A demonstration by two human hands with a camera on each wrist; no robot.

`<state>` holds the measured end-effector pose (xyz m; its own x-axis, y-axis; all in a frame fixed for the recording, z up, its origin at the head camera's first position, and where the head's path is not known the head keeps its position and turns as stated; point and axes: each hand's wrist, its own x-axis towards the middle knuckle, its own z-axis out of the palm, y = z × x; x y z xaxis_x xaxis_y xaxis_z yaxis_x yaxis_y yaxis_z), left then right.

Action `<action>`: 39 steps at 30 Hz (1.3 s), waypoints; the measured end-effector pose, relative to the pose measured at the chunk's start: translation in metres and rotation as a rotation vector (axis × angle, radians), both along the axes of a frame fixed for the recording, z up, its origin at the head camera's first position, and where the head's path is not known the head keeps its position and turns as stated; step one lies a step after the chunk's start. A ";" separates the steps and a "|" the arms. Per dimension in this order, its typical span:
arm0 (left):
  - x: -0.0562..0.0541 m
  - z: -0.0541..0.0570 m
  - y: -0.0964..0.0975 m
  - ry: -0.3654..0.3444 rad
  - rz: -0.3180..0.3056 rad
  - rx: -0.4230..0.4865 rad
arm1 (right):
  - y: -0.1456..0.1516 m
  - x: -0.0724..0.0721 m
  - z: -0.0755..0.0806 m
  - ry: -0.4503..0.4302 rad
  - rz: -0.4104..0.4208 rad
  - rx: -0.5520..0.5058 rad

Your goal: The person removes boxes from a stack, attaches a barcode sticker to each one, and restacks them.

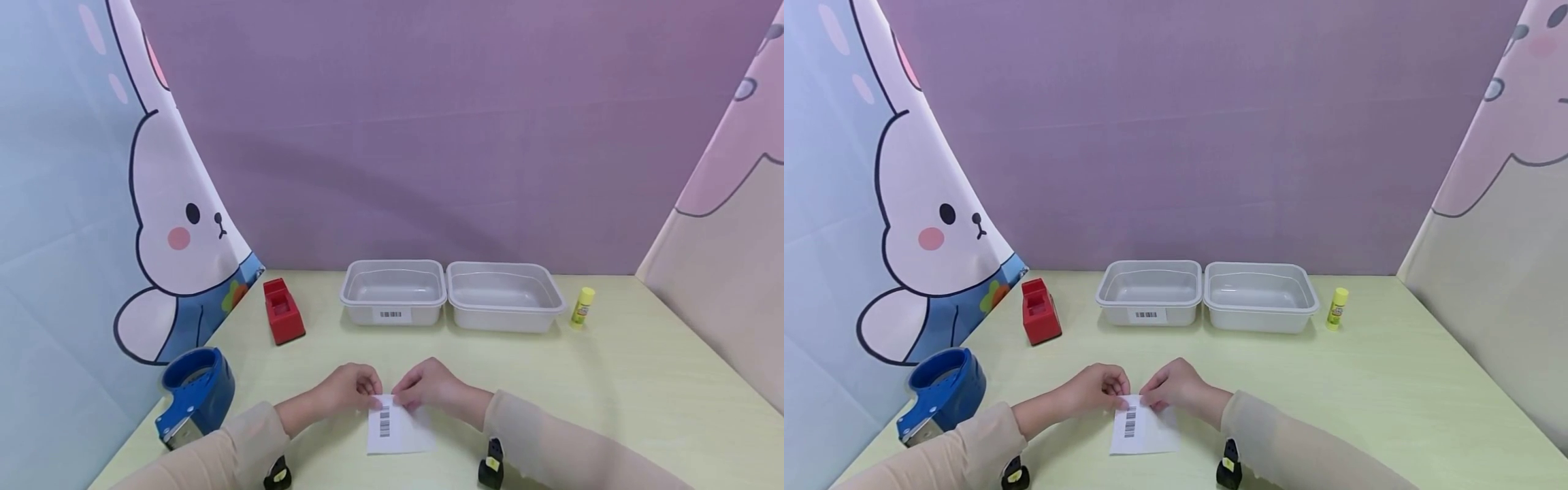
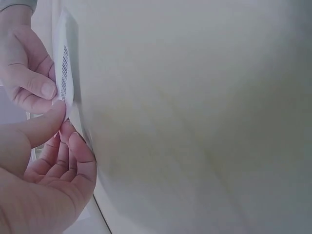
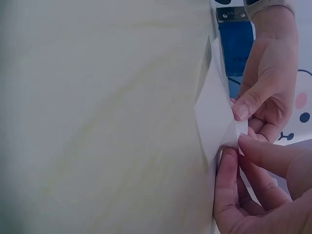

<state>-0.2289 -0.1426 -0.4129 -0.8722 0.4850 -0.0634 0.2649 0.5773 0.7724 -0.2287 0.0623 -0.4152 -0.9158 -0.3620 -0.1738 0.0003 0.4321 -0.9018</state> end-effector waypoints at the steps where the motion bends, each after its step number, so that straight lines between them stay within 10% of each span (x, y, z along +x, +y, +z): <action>1: 0.000 0.000 0.000 -0.004 0.004 0.004 | 0.000 0.000 0.000 0.004 -0.006 0.006; 15: -0.006 0.003 0.007 -0.130 0.033 0.028 | -0.001 -0.001 0.003 -0.011 -0.028 0.032; 26: -0.016 0.004 0.001 -0.368 0.007 0.086 | 0.001 0.003 0.005 -0.006 0.010 -0.031; 31: -0.018 -0.002 0.001 -0.260 0.022 0.021 | 0.003 0.003 0.004 -0.040 0.030 -0.098; 39: -0.016 -0.002 0.004 0.139 -0.101 -0.084 | 0.012 -0.001 0.007 -0.092 0.097 -0.182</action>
<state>-0.2446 -0.1385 -0.4150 -0.8226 0.5685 0.0105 0.4256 0.6034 0.6744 -0.2300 0.0741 -0.4086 -0.8584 -0.4810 -0.1786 0.0523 0.2642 -0.9631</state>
